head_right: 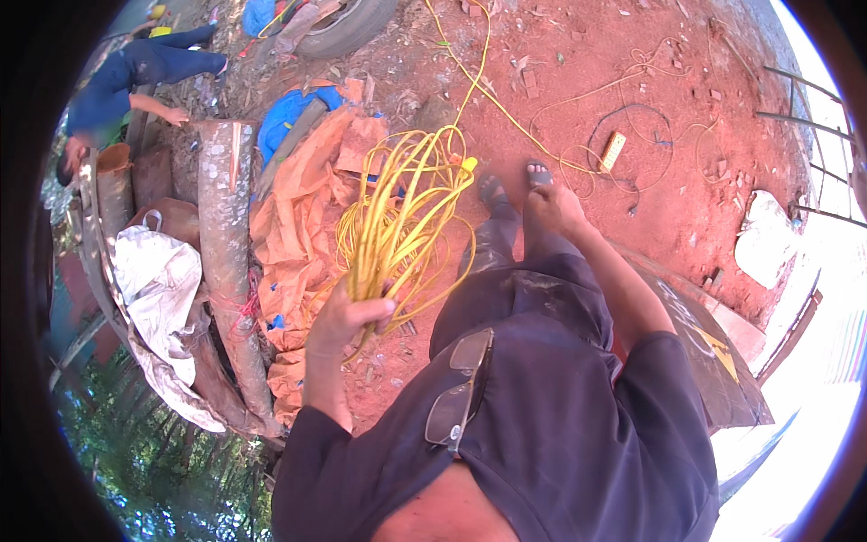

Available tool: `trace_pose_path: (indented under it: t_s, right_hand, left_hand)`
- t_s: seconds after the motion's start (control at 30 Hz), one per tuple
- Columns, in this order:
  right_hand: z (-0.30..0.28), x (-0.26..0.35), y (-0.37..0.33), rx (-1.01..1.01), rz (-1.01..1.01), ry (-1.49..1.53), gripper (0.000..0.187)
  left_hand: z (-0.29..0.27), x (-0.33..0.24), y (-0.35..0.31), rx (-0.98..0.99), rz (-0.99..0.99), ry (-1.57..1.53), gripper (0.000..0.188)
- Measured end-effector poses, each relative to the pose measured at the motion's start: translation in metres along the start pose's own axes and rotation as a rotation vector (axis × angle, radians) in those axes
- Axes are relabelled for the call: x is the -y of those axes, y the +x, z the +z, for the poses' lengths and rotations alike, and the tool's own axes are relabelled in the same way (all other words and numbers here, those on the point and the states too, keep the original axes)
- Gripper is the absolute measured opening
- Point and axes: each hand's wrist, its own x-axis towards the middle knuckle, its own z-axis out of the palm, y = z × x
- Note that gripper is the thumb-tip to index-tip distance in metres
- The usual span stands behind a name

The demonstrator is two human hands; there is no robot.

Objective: The person untangles and coils a yellow cable, then ties it with a red string. They later coil a brown cable and hang it on a metal stand. The person walks to a nearby structure and hands the yellow cable to another person.

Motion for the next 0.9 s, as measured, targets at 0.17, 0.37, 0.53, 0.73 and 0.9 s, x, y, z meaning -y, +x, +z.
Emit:
trace_pose_path:
  t_s: [0.17, 0.37, 0.53, 0.73, 0.9]
  right_hand:
    - [0.026, 0.024, 0.069, 0.068, -0.142, -0.059, 0.032]
    - [0.092, 0.093, 0.136, 0.221, -0.657, -0.434, 0.019]
    - [0.17, 0.137, 0.16, 0.421, -1.323, -0.741, 0.032]
    - [0.222, 0.1, 0.173, 1.122, -1.099, -1.307, 0.031]
    - [0.189, 0.022, 0.189, 1.469, -0.993, -1.427, 0.028]
  left_hand:
    - [-0.004, -0.05, -0.121, -0.084, 0.034, 0.322, 0.057]
    - [0.039, -0.076, -0.246, -0.175, -0.111, 0.65, 0.043]
    - [0.086, -0.091, -0.303, -0.146, 0.241, 0.72, 0.047]
    - [0.122, -0.108, -0.325, -0.548, -0.541, 0.395, 0.04]
    - [0.099, -0.049, -0.295, -0.615, -0.49, 0.197, 0.039]
